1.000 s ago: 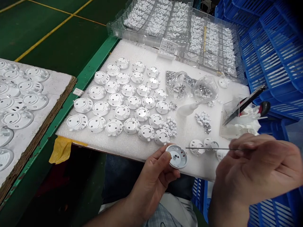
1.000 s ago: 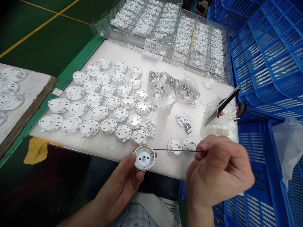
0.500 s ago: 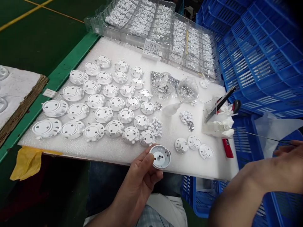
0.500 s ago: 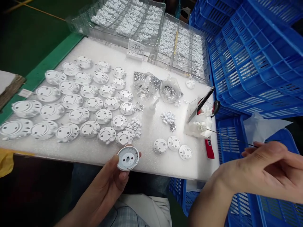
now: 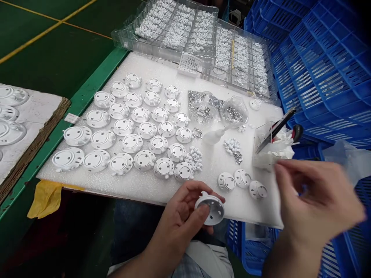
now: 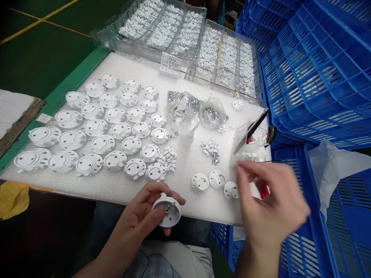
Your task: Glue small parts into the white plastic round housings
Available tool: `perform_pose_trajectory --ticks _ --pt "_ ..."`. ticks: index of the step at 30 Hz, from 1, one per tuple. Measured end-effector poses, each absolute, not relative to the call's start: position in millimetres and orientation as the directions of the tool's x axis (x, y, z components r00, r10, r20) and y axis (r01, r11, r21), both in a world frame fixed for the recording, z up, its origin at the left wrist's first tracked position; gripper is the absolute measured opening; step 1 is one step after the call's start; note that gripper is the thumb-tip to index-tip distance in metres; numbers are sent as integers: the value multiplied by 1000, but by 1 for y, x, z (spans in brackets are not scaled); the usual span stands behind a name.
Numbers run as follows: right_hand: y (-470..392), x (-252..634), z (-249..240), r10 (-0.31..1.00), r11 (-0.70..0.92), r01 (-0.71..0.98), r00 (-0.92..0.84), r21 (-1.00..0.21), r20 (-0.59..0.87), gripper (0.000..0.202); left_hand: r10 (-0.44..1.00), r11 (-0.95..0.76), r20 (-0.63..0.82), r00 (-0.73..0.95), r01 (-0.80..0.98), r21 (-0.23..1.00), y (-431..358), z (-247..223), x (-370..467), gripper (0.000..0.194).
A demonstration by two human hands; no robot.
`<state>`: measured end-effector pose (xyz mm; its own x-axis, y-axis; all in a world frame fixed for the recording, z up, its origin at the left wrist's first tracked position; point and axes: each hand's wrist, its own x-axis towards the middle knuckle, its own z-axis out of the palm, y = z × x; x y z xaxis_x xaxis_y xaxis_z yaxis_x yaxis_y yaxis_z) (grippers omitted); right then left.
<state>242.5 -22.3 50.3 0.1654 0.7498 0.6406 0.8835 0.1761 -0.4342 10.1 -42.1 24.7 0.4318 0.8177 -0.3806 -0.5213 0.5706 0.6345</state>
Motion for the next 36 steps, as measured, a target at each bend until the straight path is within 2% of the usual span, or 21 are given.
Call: perform_pose_trajectory --ticks 3,6,11,16,19,22,26,31,36 --pt "-5 228 40 826 286 926 -108 -247 553 7 908 374 -262 326 -349 859 -32 27 4 12" --pt "12 230 26 872 288 948 -199 -139 448 14 949 217 -148 279 -234 948 -22 24 2 9" --pt "18 237 20 882 291 955 -248 -50 401 13 962 175 -107 252 -265 948 -17 14 5 9" --pt "18 233 27 883 307 952 -283 -6 374 8 959 247 -173 223 -365 898 -19 18 7 20" --pt "19 232 30 876 333 942 -328 49 354 6 965 244 -193 180 -330 912 -19 20 7 14" --pt "20 233 32 851 389 917 -395 90 346 5 960 220 -158 230 -275 936 -20 18 5 13" --pt "20 234 33 820 445 884 -467 143 331 7 976 93 -34 214 -272 958 -18 11 4 8" --pt "21 232 37 817 466 860 -508 207 273 10 931 -290 332 153 -240 926 -14 -1 7 12" --pt "18 235 37 845 448 875 -482 183 232 7 927 -312 341 158 -183 932 -13 -2 7 12"
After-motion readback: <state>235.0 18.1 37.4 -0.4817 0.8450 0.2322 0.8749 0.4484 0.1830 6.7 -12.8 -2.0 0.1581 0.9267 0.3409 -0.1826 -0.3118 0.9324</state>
